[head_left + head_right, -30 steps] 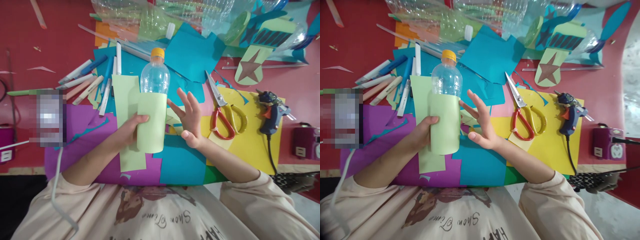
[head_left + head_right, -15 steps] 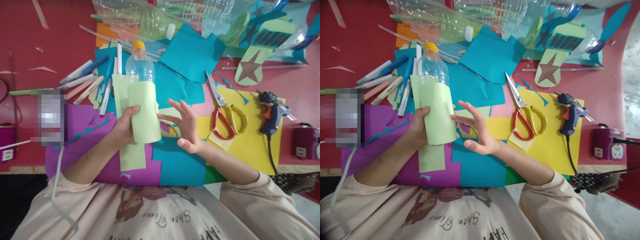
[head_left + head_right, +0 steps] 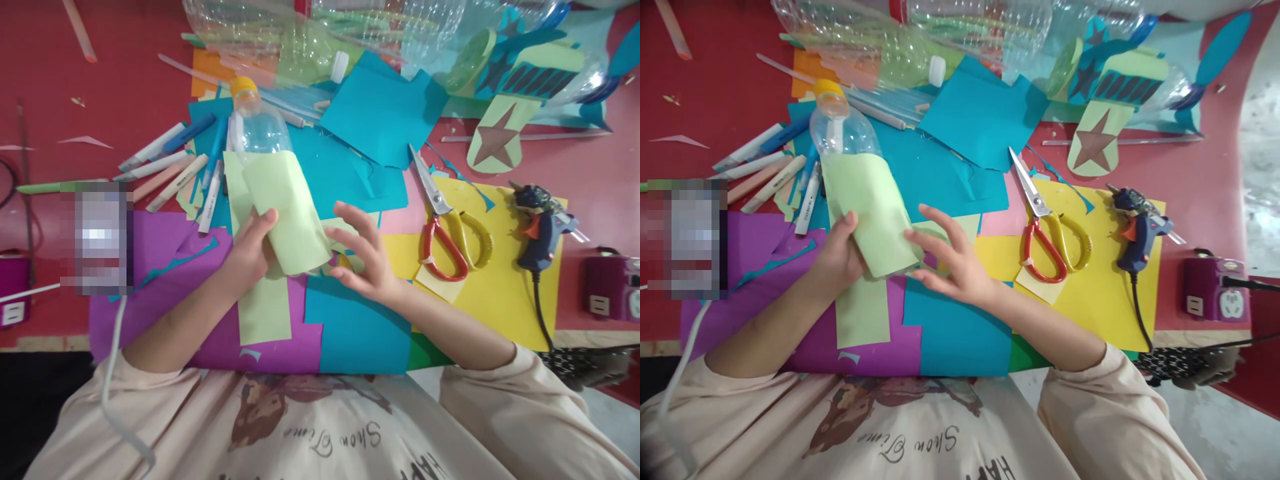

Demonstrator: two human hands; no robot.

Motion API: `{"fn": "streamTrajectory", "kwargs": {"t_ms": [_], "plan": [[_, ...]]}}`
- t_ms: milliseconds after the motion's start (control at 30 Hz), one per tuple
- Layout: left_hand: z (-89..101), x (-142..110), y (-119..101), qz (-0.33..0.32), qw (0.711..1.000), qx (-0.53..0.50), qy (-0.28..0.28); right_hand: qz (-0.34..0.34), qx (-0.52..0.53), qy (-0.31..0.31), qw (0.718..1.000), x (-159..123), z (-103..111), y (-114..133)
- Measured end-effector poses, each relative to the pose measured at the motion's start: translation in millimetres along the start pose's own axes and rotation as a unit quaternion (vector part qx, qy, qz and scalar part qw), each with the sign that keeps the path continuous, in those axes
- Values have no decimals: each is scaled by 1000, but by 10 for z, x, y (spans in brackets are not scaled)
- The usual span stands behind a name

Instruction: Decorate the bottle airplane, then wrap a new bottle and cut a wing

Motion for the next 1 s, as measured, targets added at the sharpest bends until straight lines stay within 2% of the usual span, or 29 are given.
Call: {"fn": "streamTrajectory", "kwargs": {"t_ms": [100,200,300,433,500,567,633,667,733,800,833,900,1000], "plan": [[-222,-56,-49,-33,995,20,93,36,-67,36,996,-29,-79,67],[-309,-72,-48,-40,989,33,137,-4,-95,54,994,-47,-105,-41],[-315,-70,-51,-56,986,54,148,-44,-90,45,994,-36,-67,-167],[-310,-83,-91,-72,981,73,162,-45,-107,-3,993,25,47,-225],[-245,-60,-174,-93,980,99,145,-52,-121,-29,991,60,115,-246],[-125,-15,-329,-141,971,164,104,-55,-139,-56,987,94,186,-235],[17,26,-539,-213,936,277,45,-36,-161,-87,982,122,263,-151],[88,44,-637,-245,906,346,13,-14,-167,-104,980,130,297,-78],[244,58,-846,-306,828,464,-73,39,-147,-119,981,130,320,78],[374,92,-938,-315,785,520,-120,58,-93,-115,987,117,312,136],[423,103,-964,-316,773,533,-134,41,-63,-117,990,111,318,97],[481,110,-990,-318,760,546,-152,-42,-25,-156,987,80,394,-115],[485,84,-999,-320,733,574,-174,-211,-1,-235,949,-69,521,-568]]}}
Point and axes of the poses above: each hand's wrist, its own x-axis towards the middle knuckle, its own z-axis out of the back of the hand, y = z × x, the point moved 10 cm from there along x, towards the middle knuckle, and after that the axes turned 7 degrees about -y, right-handed, at the moved point
